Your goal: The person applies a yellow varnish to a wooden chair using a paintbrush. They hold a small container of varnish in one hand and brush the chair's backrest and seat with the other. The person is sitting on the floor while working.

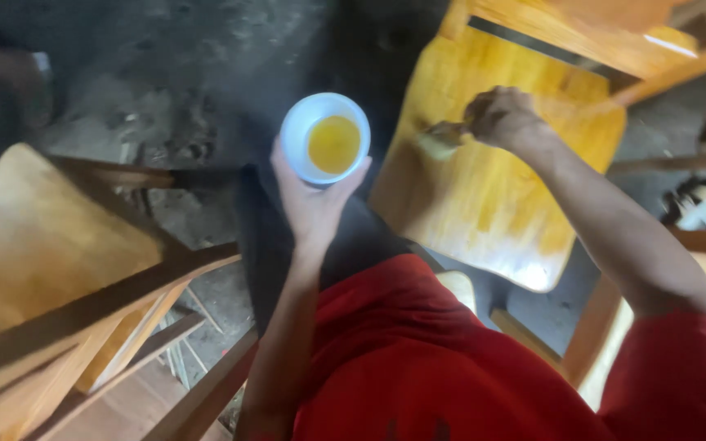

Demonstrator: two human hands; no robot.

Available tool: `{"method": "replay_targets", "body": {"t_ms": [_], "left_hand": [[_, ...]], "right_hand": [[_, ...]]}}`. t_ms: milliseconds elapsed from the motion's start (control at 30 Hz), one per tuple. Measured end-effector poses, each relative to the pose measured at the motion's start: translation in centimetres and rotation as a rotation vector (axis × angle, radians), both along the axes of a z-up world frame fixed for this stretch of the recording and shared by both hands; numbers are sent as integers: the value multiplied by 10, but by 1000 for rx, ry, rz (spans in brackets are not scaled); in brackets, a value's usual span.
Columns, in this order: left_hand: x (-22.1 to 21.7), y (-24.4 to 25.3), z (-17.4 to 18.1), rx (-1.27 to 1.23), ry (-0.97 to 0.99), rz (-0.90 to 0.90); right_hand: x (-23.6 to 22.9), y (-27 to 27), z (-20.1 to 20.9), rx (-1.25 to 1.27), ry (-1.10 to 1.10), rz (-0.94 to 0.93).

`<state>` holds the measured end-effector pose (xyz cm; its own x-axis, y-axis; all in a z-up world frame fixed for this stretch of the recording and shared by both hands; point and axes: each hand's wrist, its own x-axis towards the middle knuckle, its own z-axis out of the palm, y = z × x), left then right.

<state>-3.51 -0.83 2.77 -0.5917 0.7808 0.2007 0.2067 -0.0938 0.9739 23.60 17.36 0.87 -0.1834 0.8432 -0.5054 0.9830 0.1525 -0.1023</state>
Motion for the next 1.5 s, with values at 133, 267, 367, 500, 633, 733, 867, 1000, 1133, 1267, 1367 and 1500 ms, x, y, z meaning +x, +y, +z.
{"method": "replay_targets", "body": {"t_ms": [133,267,367,500,633,733,867,1000,1133,1267,1367,1500], "left_hand": [[9,-2,38,79,-70,-22],[11,-7,67,73,-108,-44],[13,-7,87,-6,-145,-104],[11,8,84,-10,-90,-127],[16,28,78,-14,-57,-150],[16,45,71,-135,57,-109],[14,53,43,-323,134,-46],[17,63,32,-177,25,-153],[18,60,25,-224,27,-157],[12,58,18,-235,89,-188],[8,55,10,-246,129,-218],[12,61,4,-182,114,-204]], "right_hand": [[9,12,-32,113,-114,131],[3,-11,-17,175,-216,162],[21,-27,-10,114,-242,92],[66,-37,5,247,-357,-12],[137,-20,-51,524,-245,-52],[179,-7,-189,454,-179,-215],[111,-121,-103,712,-375,287],[86,-165,12,210,-278,257],[47,-159,113,-462,-11,-150],[11,-125,114,-671,-85,-293],[37,-92,63,-532,-271,-18],[74,-69,16,297,-358,225]]}}
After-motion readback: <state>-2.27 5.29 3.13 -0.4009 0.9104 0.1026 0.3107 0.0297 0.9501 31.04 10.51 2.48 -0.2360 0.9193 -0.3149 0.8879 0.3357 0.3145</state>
